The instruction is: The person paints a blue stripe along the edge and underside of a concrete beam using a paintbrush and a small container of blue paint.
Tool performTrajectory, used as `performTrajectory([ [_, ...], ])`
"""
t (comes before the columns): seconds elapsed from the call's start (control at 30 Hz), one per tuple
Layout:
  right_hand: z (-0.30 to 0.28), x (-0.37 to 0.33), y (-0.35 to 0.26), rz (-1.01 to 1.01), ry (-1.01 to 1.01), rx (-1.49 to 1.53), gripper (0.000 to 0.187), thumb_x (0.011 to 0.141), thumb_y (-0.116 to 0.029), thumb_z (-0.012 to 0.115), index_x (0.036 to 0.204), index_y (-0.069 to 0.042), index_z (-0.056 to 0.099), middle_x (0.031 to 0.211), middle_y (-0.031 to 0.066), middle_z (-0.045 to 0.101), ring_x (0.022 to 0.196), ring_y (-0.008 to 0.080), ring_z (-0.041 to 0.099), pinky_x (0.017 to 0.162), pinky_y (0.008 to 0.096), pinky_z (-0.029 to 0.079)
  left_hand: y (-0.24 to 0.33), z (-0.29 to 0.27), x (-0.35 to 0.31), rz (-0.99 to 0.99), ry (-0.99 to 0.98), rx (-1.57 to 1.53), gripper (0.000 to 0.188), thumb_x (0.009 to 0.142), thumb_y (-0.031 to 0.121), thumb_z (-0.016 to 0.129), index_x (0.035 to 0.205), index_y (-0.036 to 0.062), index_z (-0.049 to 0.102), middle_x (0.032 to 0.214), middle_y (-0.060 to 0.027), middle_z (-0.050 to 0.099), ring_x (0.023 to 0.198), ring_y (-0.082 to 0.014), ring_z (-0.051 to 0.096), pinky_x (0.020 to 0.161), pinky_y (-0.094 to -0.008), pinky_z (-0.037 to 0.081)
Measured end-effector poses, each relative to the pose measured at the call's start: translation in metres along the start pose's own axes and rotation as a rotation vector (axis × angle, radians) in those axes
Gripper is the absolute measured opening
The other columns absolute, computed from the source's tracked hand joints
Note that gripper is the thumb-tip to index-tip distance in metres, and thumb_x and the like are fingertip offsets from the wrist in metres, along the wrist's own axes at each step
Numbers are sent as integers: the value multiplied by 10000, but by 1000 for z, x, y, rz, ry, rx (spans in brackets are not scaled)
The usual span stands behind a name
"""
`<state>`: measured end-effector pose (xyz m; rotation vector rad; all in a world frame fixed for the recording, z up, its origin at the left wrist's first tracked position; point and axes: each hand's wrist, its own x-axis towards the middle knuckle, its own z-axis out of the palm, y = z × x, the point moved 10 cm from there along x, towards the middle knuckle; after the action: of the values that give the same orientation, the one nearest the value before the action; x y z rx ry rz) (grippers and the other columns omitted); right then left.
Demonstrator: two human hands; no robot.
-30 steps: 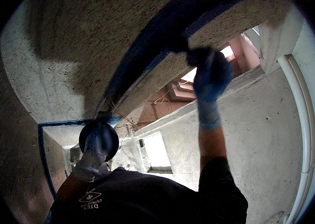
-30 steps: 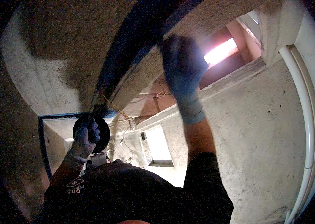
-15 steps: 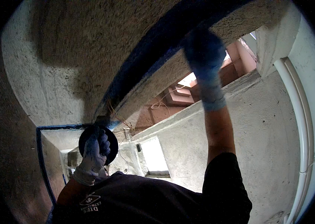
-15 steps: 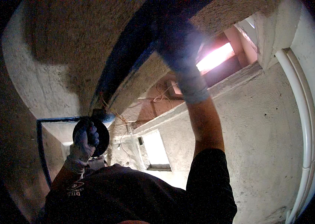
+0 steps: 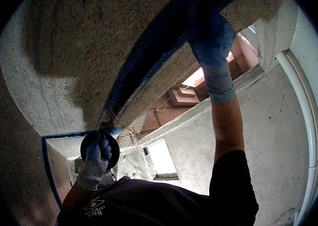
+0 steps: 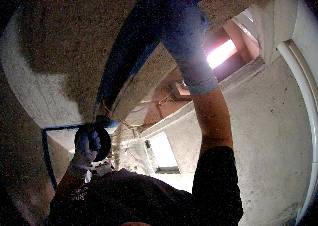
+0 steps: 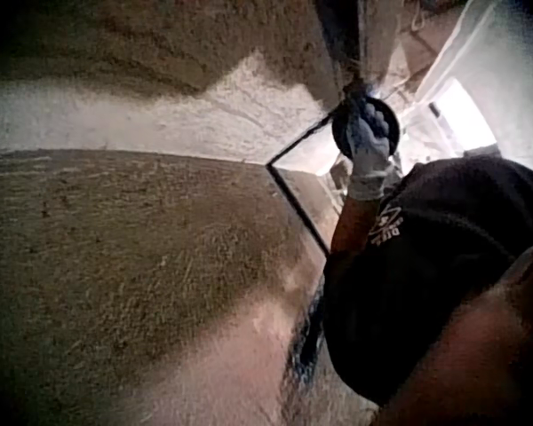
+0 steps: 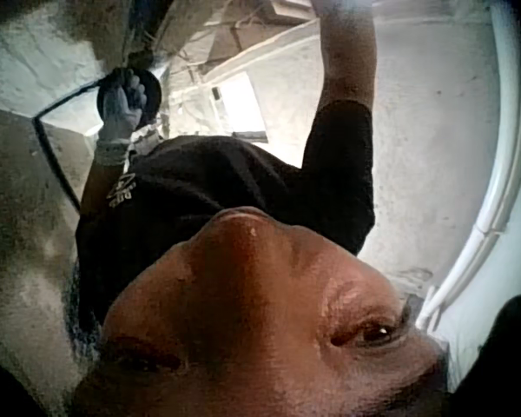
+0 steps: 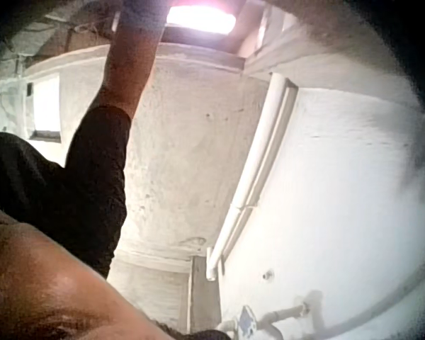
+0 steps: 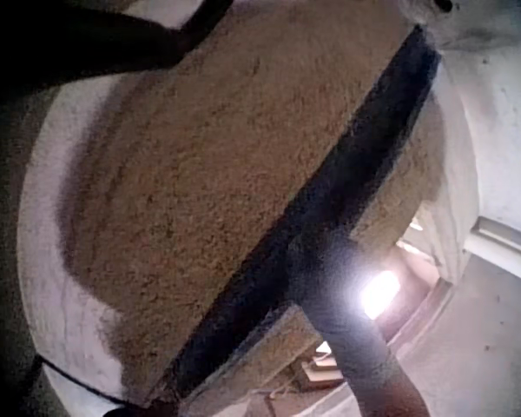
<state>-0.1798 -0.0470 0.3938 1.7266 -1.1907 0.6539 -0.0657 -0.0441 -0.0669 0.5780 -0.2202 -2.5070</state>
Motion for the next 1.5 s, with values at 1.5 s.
performTrajectory([
  [1.5,-7,-43,-18,-157,-261,69,130,821,-71,624,938,-14,632,880,89,668,769,150,638,666,255,518,-9,-2,4,-49,-145,-79,205,888,286,504,723,197,421,604,54,382,484,-91,335,418,-245,264],
])
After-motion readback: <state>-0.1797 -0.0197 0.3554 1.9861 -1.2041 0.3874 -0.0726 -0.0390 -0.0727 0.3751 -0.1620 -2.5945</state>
